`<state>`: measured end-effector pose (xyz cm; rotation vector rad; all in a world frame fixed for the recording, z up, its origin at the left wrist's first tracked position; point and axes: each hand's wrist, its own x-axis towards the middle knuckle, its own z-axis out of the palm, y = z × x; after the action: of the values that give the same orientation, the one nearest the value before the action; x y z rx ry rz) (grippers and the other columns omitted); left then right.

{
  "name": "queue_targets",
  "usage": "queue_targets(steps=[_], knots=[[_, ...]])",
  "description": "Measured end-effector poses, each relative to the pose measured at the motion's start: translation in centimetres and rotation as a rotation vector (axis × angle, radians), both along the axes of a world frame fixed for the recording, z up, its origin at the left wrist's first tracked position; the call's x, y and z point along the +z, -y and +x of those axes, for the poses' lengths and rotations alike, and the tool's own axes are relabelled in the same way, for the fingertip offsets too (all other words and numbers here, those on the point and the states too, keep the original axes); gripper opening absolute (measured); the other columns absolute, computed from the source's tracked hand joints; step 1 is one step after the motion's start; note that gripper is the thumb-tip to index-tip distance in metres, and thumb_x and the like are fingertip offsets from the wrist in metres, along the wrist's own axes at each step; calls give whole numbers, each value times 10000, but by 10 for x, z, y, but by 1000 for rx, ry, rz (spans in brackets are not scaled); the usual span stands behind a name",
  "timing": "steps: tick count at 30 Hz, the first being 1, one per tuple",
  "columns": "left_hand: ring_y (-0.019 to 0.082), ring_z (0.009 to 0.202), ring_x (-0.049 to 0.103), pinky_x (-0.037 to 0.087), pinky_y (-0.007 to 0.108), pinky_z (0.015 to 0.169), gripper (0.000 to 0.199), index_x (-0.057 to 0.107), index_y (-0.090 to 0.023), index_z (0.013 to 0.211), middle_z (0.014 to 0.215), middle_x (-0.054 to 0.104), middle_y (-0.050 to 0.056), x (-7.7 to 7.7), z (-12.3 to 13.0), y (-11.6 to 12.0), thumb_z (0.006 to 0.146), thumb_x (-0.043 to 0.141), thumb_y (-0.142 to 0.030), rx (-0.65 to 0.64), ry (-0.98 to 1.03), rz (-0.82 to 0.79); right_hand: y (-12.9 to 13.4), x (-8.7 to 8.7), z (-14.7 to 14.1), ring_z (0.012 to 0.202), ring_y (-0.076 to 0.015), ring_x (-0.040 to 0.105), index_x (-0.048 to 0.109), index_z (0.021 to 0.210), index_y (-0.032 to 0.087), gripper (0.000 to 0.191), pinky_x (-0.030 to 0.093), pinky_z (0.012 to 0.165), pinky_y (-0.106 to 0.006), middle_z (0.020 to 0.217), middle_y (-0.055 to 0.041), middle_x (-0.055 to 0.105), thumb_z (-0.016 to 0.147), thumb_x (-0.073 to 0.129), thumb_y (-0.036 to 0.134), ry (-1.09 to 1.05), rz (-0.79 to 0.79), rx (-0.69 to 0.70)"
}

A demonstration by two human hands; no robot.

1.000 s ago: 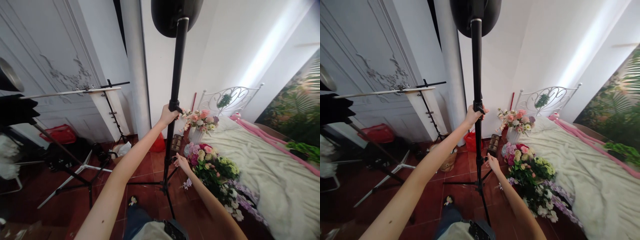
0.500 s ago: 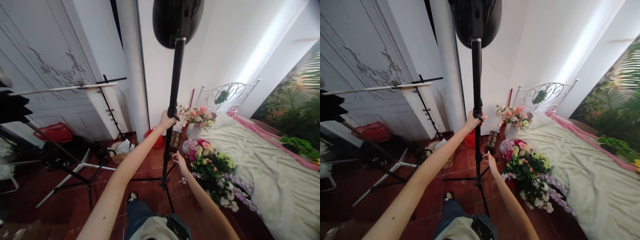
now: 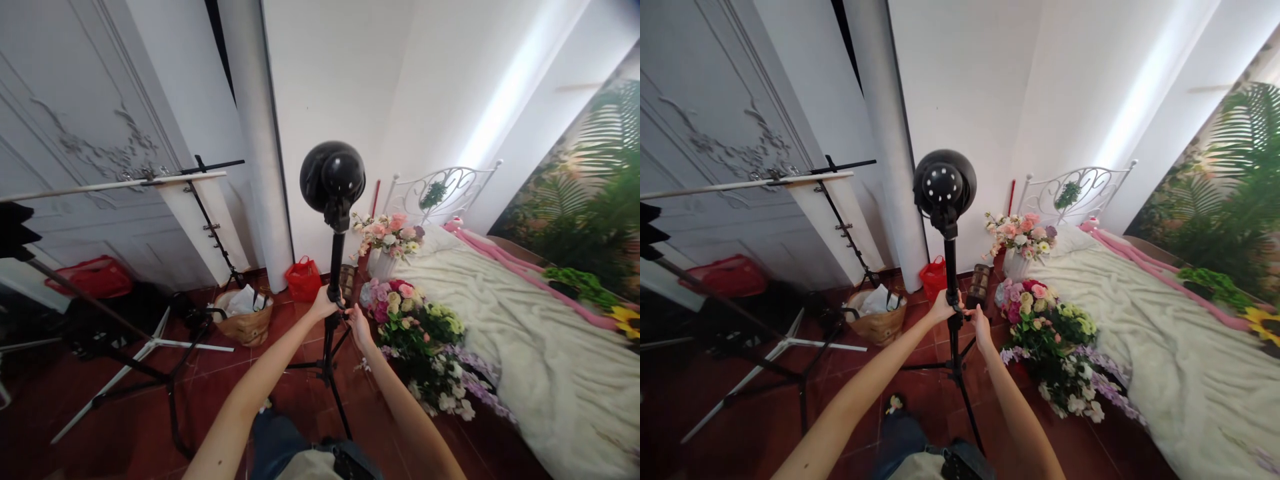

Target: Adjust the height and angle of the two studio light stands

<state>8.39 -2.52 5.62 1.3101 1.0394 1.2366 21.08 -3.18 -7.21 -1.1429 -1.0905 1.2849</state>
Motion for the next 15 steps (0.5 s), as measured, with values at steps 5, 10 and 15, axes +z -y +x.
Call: queue_targets(steps=[5,10,15], knots=[[71,526,467,379,207,509,187,530,-120,623,592,525,-22,-22,-3,0,498,668,-104,-44,-23,53,-6,2,9,873,-247,657,602,559,194,675,511,773,-330,838,-109,710,783,294,751,63,-7,34],[84,547,477,396,217,531,189,530,-134,607,594,536,-19,-31,-4,2,501,686,-146,8,-75,24,-8,-9,16,790,-236,663,694,708,169,692,536,684,-323,826,-111,709,738,363,775,92,-34,52],[97,580,493,418,227,569,186,528,-154,655,627,544,-22,-51,2,4,535,668,-181,149,-23,41,-8,-17,14,618,-193,640,704,821,149,688,535,607,-311,733,-91,697,734,398,759,88,-37,0]])
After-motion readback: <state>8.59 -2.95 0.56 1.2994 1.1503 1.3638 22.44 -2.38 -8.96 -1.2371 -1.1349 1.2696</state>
